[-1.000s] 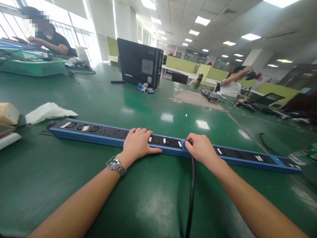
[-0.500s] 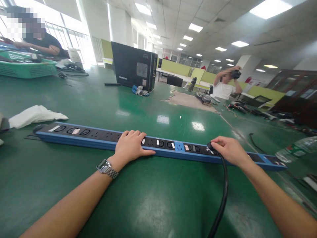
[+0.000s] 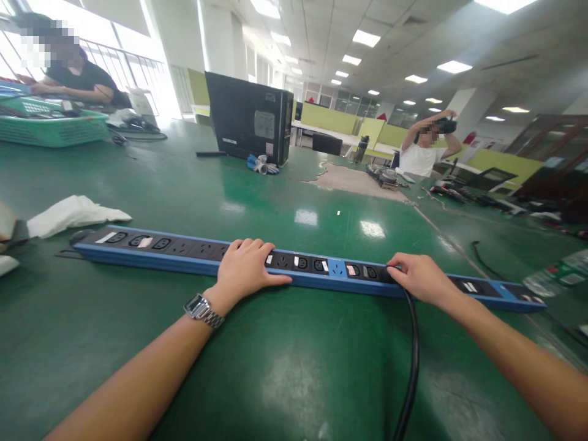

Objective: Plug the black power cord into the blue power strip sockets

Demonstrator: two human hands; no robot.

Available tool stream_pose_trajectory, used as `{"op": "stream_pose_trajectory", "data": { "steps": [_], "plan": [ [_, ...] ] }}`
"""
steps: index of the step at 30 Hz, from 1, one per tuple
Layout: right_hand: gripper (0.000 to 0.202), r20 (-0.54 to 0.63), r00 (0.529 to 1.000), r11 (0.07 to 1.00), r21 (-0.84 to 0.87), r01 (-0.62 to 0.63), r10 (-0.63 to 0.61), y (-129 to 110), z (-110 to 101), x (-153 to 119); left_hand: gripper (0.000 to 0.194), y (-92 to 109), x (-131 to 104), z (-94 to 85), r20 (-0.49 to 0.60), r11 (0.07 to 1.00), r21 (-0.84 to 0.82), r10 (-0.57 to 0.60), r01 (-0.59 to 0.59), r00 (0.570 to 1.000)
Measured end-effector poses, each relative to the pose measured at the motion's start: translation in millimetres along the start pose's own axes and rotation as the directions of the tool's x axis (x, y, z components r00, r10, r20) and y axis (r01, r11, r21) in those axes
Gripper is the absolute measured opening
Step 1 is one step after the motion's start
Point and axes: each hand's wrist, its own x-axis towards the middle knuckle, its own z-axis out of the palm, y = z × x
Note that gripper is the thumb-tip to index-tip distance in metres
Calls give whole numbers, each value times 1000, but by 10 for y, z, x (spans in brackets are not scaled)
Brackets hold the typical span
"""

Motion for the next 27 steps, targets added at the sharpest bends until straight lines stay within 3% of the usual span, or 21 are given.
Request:
{"op": "stream_pose_trajectory", "data": {
  "steps": [2,4,5,6,7,8,10,13,15,19,24,27],
  "plan": [
    [24,-135,985,985,153,-83,104,-74,-154,41,79,-1,-2,3,-8,1000,-2,2,-2,1000],
    [29,-299,904,894,416,-164,305,-253,-278,82,79,-3,-3,10,-13,1000,-5,9,-9,1000],
    [31,-304,874,830,529,-176,379,-384,-295,104,79,-5,-4,14,-15,1000,-9,10,-11,1000],
    [33,-257,877,776,604,-182,405,-540,-272,129,80,-6,-6,18,-17,1000,-14,9,-10,1000],
    [32,-169,913,758,623,-192,370,-712,-206,161,80,-6,-8,22,-20,1000,-19,6,-7,1000],
    [27,-53,959,779,596,-194,279,-894,-104,199,80,-7,-11,27,-24,1000,-23,2,-2,1000],
    [20,67,990,815,561,-142,127,-1248,164,301,80,-5,-17,35,-32,1000,-29,-2,1,999],
    [17,74,996,827,555,-89,57,-1649,515,478,78,3,-27,45,-43,1000,-30,-2,1,999],
    [15,62,997,847,526,-78,54,-1797,612,575,77,10,-29,46,-52,999,-32,0,-1,999],
    [15,90,996,891,450,-65,28,-1916,570,650,76,22,-32,40,-56,1000,-23,-1,0,998],
    [17,-10,1000,977,213,9,-7,-2076,491,594,66,28,-39,39,-73,1000,-21,11,-12,997],
    [17,-13,998,992,106,64,-63,-2153,461,603,65,26,-37,40,-69,1000,-20,10,-11,998]
  ]
}}
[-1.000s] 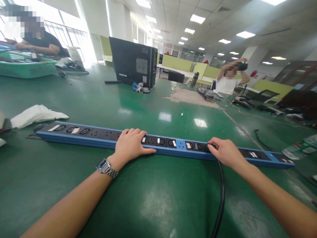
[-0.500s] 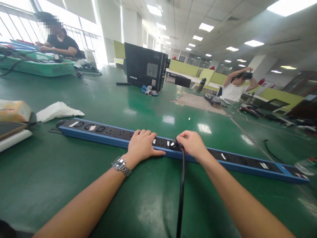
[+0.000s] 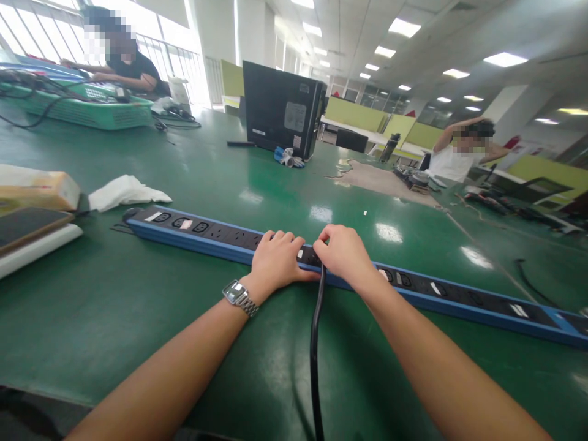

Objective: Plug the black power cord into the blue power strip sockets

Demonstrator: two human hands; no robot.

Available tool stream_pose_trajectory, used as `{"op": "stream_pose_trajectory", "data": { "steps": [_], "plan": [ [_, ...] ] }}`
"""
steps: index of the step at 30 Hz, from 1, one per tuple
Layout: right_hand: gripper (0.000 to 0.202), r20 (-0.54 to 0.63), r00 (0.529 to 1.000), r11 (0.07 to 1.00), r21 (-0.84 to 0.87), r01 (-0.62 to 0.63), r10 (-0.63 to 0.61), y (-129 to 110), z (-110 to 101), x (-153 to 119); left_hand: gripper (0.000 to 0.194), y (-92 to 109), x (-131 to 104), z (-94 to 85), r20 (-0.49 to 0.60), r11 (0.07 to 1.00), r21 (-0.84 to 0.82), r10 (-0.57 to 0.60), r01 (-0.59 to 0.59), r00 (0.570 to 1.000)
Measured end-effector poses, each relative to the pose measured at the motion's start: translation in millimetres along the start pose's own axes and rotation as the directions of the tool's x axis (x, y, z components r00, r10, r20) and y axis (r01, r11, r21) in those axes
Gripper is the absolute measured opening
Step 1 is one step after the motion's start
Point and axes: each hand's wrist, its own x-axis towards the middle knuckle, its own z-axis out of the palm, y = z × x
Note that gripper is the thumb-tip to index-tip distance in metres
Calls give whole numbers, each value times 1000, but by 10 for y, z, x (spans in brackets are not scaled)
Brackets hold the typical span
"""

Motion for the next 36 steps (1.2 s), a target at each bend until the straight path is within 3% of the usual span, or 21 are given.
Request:
{"op": "stream_pose_trajectory", "data": {
  "steps": [5,11,16,19,22,25,31,34,36],
  "plan": [
    [19,69,997,999,-14,42,-41,-28,33,23,64,-4,3,-6,7,1000,-1,11,-11,1000],
    [21,12,1000,999,-30,11,-11,-89,115,-109,57,-1,3,-8,9,1000,4,0,0,1000],
    [23,-189,982,979,205,23,16,168,-415,-175,73,-17,7,8,16,1000,-18,-7,8,1000],
    [22,-107,994,977,215,3,21,570,-647,-278,79,-29,15,6,18,1000,-16,-2,2,1000],
    [22,19,999,988,147,-53,51,978,-579,-382,80,-34,24,0,33,1000,4,4,-4,999],
    [22,47,997,992,114,-63,58,1185,-387,-426,81,-35,27,2,32,1000,16,12,-13,999],
    [21,32,999,1000,-1,-7,7,1052,-238,-438,81,-42,29,5,40,1000,21,4,-5,999],
    [22,-30,1000,1000,2,-10,10,1008,-311,-472,80,-45,35,-7,52,1000,23,8,-9,999],
    [24,-143,989,995,97,-18,32,1084,-447,-519,80,-45,41,-14,59,1000,16,5,-6,998]
  ]
}}
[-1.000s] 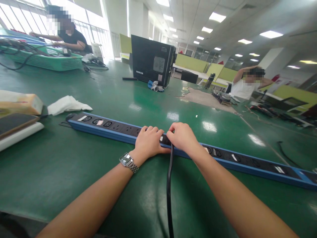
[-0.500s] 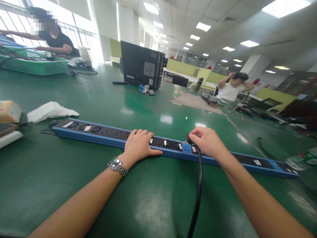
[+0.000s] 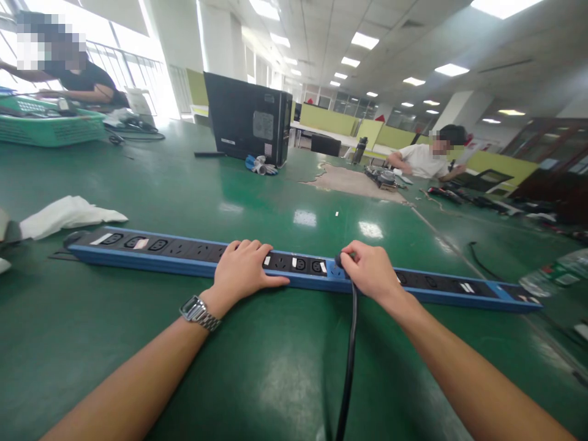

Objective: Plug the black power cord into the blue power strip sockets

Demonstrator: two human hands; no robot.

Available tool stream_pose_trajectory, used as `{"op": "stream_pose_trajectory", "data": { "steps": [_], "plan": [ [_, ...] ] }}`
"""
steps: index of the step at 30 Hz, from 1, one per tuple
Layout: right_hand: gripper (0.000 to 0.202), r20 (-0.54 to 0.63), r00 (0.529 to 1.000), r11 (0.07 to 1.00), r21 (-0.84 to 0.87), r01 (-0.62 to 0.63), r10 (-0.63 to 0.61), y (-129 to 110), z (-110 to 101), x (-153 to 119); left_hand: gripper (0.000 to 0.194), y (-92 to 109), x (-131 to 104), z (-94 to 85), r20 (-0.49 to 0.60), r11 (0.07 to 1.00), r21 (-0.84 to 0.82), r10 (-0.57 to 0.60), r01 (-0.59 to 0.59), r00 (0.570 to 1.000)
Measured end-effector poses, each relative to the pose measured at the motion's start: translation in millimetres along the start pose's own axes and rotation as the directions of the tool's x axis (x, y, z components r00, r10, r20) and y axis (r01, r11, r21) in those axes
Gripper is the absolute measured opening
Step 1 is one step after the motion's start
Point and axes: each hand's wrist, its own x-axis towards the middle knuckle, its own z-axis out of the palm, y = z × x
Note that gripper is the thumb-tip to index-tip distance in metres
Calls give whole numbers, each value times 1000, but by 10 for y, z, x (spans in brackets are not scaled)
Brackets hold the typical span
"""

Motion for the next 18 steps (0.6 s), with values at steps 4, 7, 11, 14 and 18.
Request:
{"op": "stream_pose_trajectory", "data": {
  "steps": [4,7,11,14,18],
  "plan": [
    [33,-161,983,993,87,-79,92,403,-410,-89,79,5,6,-11,8,1000,-17,-10,10,1000],
    [33,-31,997,997,-13,-70,70,770,-549,-176,77,9,4,-20,9,1000,-22,-20,20,1000],
    [34,81,993,992,-97,-77,85,1024,-463,-234,76,10,-1,-26,0,999,-39,-11,11,1000],
    [33,88,994,994,-88,-64,71,1037,-378,-237,75,7,-1,-24,-6,999,-39,-11,11,1000],
    [32,105,994,996,-78,-32,40,989,-302,-262,75,2,5,-24,-2,999,-34,-10,10,1000]
  ]
}}
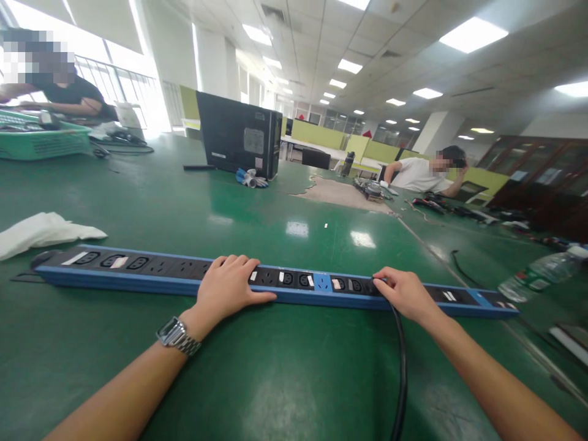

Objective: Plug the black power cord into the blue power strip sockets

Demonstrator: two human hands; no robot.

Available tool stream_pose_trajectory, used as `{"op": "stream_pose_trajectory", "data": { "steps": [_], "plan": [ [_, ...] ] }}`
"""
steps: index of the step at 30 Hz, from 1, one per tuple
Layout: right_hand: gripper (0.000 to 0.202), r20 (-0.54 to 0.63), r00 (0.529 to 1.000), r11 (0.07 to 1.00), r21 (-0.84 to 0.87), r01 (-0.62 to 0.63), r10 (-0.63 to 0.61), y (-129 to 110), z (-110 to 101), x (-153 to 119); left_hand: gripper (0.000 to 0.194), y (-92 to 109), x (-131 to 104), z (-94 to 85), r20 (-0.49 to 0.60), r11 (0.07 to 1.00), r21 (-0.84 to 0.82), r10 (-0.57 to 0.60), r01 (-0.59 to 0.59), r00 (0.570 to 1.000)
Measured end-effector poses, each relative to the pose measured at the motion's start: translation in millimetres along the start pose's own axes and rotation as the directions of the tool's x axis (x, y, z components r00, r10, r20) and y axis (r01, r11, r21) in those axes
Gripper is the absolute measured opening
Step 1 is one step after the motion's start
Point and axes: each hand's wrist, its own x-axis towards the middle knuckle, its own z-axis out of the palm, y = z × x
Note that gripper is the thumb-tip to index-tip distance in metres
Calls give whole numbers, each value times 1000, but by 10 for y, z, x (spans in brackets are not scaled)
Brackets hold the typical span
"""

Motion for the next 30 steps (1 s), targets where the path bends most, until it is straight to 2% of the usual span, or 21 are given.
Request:
{"op": "stream_pose_trajectory", "data": {
  "steps": [4,7,9,11,13,14,16,17,21,25,30],
  "plan": [
    [33,-28,999,999,-28,-28,28,-24,39,-23,76,-5,7,0,1,1000,-5,7,-7,1000],
    [30,-6,1000,998,-60,-10,9,-7,-28,24,76,-10,4,5,-9,1000,4,9,-9,1000],
    [27,-86,994,997,-46,-65,61,-14,-92,92,75,-12,-3,6,-15,1000,5,9,-9,1000],
    [27,-227,955,981,67,-182,193,-95,-104,173,76,-10,-11,3,-19,1000,0,11,-11,1000],
    [29,-241,927,946,220,-238,289,-304,-8,247,76,-6,-19,0,-24,1000,-7,14,-14,1000],
    [29,-186,943,937,271,-221,276,-460,82,276,76,-4,-23,0,-27,1000,-11,14,-14,1000],
    [26,-44,988,938,322,-126,148,-844,312,321,76,-1,-29,5,-34,1000,-19,8,-9,999],
    [26,-10,996,940,333,-81,89,-1051,432,342,75,0,-32,11,-37,1000,-24,3,-4,999],
    [22,12,1000,947,321,19,-24,-1724,760,469,73,10,-44,38,-47,1000,-27,-6,5,999],
    [19,-2,999,981,190,48,-48,-1997,807,629,72,24,-45,56,-53,1000,-6,-14,13,999],
    [17,79,997,1000,13,14,-15,-2162,774,657,65,34,-43,44,-38,1000,-3,-21,21,999]
  ]
}}
